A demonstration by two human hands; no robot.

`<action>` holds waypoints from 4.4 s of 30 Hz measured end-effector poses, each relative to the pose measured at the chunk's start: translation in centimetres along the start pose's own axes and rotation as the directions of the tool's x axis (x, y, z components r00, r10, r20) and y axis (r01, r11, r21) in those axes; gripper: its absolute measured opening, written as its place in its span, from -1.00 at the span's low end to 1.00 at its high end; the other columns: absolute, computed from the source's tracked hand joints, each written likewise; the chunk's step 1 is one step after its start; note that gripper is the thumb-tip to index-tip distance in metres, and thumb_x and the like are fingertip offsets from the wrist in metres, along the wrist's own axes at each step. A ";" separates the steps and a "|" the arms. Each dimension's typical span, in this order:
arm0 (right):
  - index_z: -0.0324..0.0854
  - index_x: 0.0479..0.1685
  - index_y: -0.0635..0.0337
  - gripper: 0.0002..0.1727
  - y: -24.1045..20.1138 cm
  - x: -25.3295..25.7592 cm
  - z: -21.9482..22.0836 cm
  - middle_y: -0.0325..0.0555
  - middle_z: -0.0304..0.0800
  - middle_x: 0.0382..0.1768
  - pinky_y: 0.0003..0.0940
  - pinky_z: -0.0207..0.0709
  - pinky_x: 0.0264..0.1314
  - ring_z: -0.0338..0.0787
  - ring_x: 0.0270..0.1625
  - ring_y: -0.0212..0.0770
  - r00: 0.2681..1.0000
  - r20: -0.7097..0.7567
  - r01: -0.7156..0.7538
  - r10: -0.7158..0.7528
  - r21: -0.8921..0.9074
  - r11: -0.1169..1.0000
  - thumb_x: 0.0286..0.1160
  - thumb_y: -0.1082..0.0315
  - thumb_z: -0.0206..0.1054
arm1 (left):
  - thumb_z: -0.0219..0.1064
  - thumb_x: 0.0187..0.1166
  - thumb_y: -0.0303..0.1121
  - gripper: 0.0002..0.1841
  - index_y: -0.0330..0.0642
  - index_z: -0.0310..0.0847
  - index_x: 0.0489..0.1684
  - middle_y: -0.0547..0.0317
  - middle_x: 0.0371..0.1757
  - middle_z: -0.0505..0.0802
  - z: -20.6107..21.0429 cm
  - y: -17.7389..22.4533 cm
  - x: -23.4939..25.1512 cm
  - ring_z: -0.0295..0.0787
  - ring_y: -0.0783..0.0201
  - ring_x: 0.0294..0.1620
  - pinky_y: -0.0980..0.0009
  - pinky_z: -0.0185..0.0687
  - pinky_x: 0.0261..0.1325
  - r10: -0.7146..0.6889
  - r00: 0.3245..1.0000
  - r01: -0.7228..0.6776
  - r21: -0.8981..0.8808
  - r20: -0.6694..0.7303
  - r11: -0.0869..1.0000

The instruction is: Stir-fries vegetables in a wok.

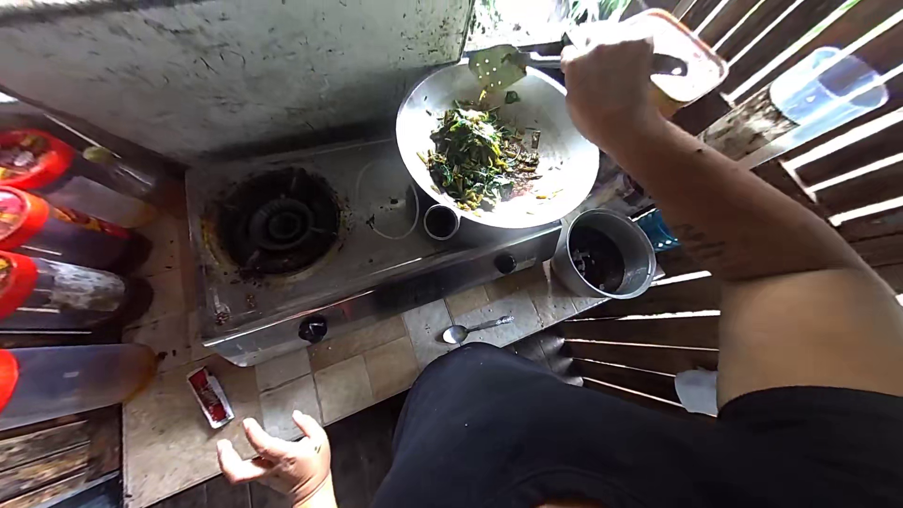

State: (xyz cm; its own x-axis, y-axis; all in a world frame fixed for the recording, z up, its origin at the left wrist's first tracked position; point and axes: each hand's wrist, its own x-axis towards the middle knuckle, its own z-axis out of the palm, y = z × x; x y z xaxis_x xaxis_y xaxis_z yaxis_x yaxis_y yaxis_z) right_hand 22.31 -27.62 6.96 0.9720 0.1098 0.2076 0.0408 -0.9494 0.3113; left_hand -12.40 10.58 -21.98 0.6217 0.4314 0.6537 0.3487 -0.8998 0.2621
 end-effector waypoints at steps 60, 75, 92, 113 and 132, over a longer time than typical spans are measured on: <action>0.63 -0.32 0.46 -0.74 6.8 3.8 -3.6 0.55 0.70 -0.13 0.58 0.33 -0.06 0.67 0.13 0.57 0.874 0.447 -0.103 0.190 -0.212 0.972 0.48 0.34 0.37 | 0.33 0.55 -0.26 -0.36 -0.66 0.40 0.48 -0.82 0.45 0.43 -0.2 3.8 -1.8 0.38 -0.42 0.55 0.26 0.19 0.64 -0.049 0.998 0.045 0.111 0.029 0.993; 0.78 0.39 -0.20 -0.64 7.2 1.4 7.9 0.20 0.90 0.10 0.56 0.48 0.16 0.82 0.21 0.40 0.914 0.302 0.156 -0.271 0.354 0.922 0.80 0.16 0.17 | 0.38 0.51 -0.30 -0.37 -0.71 0.41 0.43 -0.86 0.41 0.47 0.0 3.9 -1.5 0.35 -0.52 0.55 0.16 0.17 0.67 -0.037 0.999 0.037 0.076 -0.010 0.996; 0.65 0.52 -0.01 -0.50 2.1 -8.9 6.2 0.49 0.74 0.01 0.30 0.59 -0.25 0.81 -0.07 0.48 0.993 0.114 -0.031 0.020 0.096 0.995 0.71 0.51 0.04 | 0.40 0.49 -0.30 -0.39 -0.60 0.44 0.44 -0.82 0.41 0.46 1.3 2.2 -0.1 0.35 -0.55 0.55 0.06 0.17 0.68 0.061 0.998 -0.060 -0.031 0.008 0.998; 0.82 0.02 0.25 -0.66 4.4 -2.4 3.7 0.27 0.84 -0.14 0.39 0.52 0.09 0.80 0.00 0.28 0.669 0.649 0.160 -0.363 0.352 0.922 0.85 0.25 0.15 | 0.39 0.46 -0.31 -0.36 -0.67 0.43 0.43 -0.86 0.44 0.43 1.0 2.3 -1.9 0.36 -0.57 0.55 0.12 0.19 0.68 -0.045 0.999 0.045 0.026 0.019 0.999; 0.76 0.10 0.20 -0.73 9.7 -0.2 4.4 -0.24 0.47 -0.57 -0.55 0.30 -0.57 0.35 -0.65 -0.45 0.721 0.690 -0.443 -0.058 0.524 0.728 0.86 0.31 0.14 | 0.36 0.48 -0.32 -0.39 -0.66 0.43 0.42 -0.89 0.42 0.42 0.9 2.6 -1.9 0.34 -0.62 0.54 0.04 0.19 0.67 -0.026 0.999 0.026 -0.005 0.019 1.000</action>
State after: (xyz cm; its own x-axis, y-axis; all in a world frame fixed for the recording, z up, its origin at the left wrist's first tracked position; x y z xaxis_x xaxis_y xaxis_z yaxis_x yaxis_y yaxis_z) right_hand 23.49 -38.16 5.82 0.8583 -0.0691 -0.5084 -0.2800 -0.8935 -0.3512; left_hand -11.99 7.46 -23.17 0.6255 0.4558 0.6333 0.3612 -0.8886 0.2828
